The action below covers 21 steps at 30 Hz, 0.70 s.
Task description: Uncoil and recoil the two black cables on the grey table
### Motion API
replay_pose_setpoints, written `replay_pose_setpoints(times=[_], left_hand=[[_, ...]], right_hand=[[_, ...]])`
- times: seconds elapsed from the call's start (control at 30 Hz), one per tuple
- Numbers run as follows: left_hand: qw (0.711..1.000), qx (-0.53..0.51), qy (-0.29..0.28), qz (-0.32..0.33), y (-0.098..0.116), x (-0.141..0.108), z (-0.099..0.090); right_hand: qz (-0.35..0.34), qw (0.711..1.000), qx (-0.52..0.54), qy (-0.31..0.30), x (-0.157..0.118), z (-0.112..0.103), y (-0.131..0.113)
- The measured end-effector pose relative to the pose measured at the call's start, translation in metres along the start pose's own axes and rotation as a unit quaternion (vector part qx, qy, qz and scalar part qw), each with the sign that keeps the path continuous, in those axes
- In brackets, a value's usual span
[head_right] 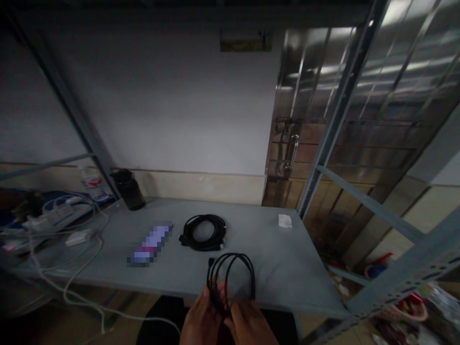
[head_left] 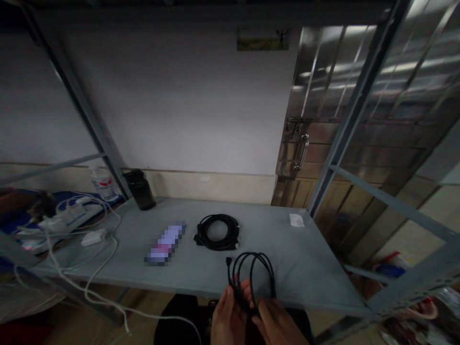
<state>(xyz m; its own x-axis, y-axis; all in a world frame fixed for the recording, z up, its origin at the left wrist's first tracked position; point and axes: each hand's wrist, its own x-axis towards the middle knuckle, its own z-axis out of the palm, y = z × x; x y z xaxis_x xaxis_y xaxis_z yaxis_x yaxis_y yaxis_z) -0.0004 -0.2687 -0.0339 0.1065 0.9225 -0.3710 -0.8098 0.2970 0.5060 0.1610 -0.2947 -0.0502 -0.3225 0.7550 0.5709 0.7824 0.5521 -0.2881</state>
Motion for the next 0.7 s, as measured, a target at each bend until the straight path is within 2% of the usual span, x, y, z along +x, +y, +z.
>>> replay_pose_setpoints(times=[0.07, 0.17, 0.23, 0.3, 0.37, 0.47, 0.5, 0.6, 0.7], left_hand=[[0.994, 0.101, 0.005, 0.031, 0.015, -0.006, 0.011], [0.964, 0.246, -0.033, 0.093, 0.039, -0.005, 0.031], [0.931, 0.338, -0.054, 0.123, 0.057, 0.005, 0.044], [0.892, 0.416, -0.049, 0.173, 0.079, 0.021, 0.054], [0.836, 0.475, -0.035, 0.272, 0.104, 0.044, 0.06], [0.708, 0.554, -0.008, 0.438, 0.145, 0.088, 0.058], [0.688, 0.562, 0.003, 0.459, 0.157, 0.104, 0.055], [0.662, 0.575, 0.038, 0.48, 0.182, 0.145, 0.039], [0.652, 0.585, 0.064, 0.478, 0.182, 0.169, 0.016]], right_hand=[[0.01, 1.0, 0.003, -0.019, -0.007, 0.021, 0.001], [0.001, 0.999, -0.009, -0.049, 0.003, 0.026, -0.004], [-0.016, 0.997, -0.024, -0.065, 0.024, 0.019, -0.009], [-0.032, 0.996, -0.047, -0.069, 0.055, 0.012, -0.011], [-0.051, 0.994, -0.074, -0.056, 0.092, 0.01, -0.006], [-0.093, 0.991, -0.079, -0.053, 0.149, 0.016, 0.014], [-0.099, 0.991, -0.079, -0.052, 0.165, 0.021, 0.022], [-0.104, 0.99, -0.078, -0.047, 0.201, 0.038, 0.044], [-0.102, 0.992, -0.059, -0.05, 0.211, 0.057, 0.057]])
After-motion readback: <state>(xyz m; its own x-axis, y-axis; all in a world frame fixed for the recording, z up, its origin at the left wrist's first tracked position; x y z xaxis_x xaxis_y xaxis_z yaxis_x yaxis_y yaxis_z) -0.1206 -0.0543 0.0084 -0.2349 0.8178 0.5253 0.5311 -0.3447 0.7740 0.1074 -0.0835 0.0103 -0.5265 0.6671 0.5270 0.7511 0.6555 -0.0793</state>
